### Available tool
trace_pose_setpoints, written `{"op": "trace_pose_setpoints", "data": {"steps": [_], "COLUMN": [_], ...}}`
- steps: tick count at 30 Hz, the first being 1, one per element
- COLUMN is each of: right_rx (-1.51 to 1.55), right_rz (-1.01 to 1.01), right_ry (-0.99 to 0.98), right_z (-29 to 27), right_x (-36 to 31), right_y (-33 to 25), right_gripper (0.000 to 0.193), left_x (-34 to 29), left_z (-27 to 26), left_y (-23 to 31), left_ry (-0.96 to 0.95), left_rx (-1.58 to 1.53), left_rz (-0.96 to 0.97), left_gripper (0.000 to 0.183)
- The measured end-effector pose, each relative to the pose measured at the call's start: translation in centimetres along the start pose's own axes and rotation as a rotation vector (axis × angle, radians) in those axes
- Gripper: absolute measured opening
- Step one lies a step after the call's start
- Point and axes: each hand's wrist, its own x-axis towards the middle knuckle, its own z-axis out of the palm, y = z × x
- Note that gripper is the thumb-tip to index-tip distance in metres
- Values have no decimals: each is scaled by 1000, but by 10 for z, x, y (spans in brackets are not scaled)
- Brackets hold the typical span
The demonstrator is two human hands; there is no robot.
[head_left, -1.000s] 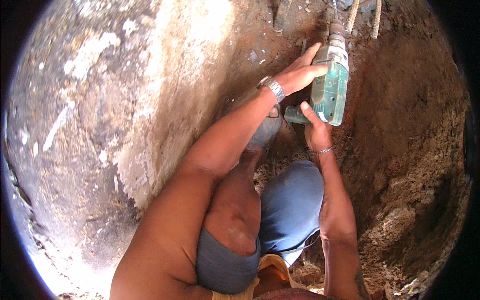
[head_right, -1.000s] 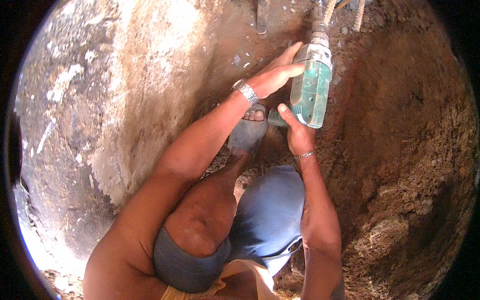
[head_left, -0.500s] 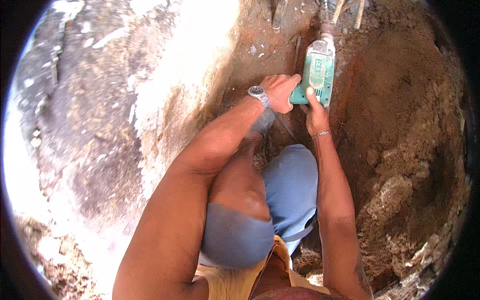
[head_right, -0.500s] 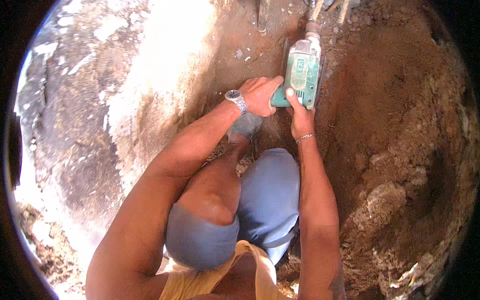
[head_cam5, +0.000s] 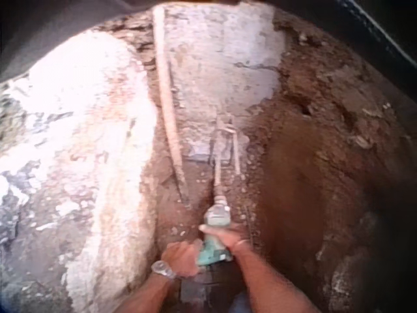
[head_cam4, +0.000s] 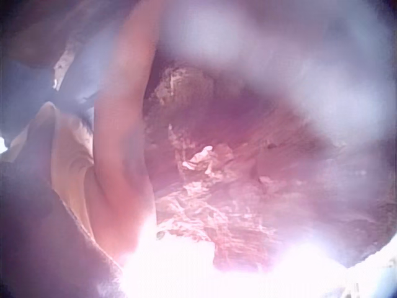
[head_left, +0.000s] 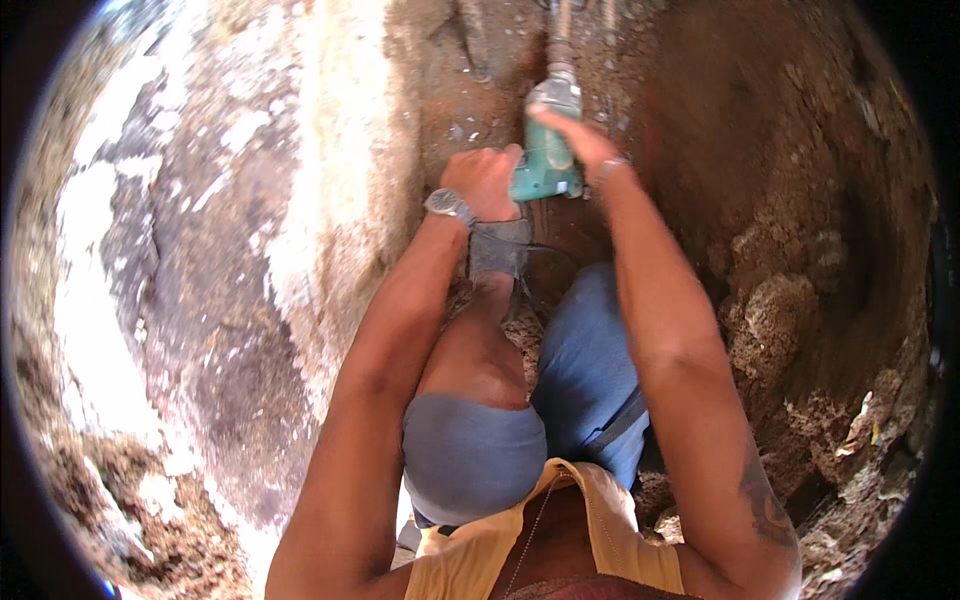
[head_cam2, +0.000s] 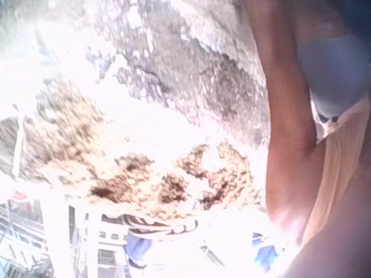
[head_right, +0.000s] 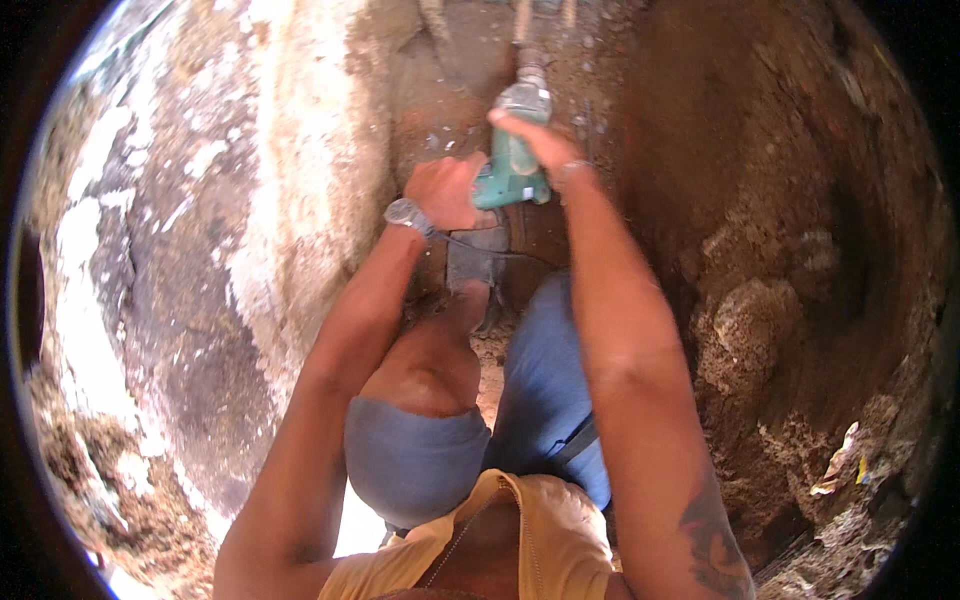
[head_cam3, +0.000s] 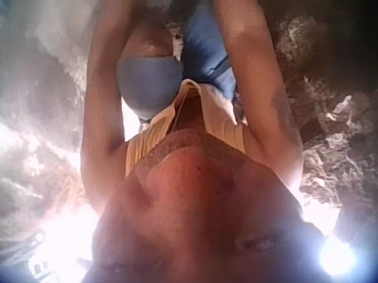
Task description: The person uses a green electric drill to bore holes into the concrete floor of a narrow trench. They repeatedly position the drill, operate it to penetrate the surface, and withdraw the bit to clear debris.
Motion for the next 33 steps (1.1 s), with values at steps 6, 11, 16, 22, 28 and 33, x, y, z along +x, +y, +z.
{"op": "trace_pose_setpoints", "data": {"steps": [6, 11, 16, 22, 28, 33], "right_rx": [-226, -124, -152, -161, -180, -507], "right_rz": [3, -101, -149, -207, -176, -72], "right_ry": [193, 165, 248, 343, 315, 486], "right_z": [12, 8, 16, 33, 27, 24], "right_x": [-10, 2, 2, 11, 15, 12], "right_y": [-14, 2, 3, 20, 20, 19], "right_gripper": [87, 83, 75, 70, 76, 79], "left_x": [-4, -3, -4, -15, -12, -3], "left_z": [14, 24, 38, 42, 39, 65], "left_y": [-1, -5, -18, -26, -23, -32], "left_ry": [58, 22, 102, 155, 117, 131], "left_rx": [98, 119, 47, 125, 71, 40], "left_rz": [-71, -97, -54, -55, -46, -15], "left_gripper": [68, 72, 72, 76, 75, 63]}}
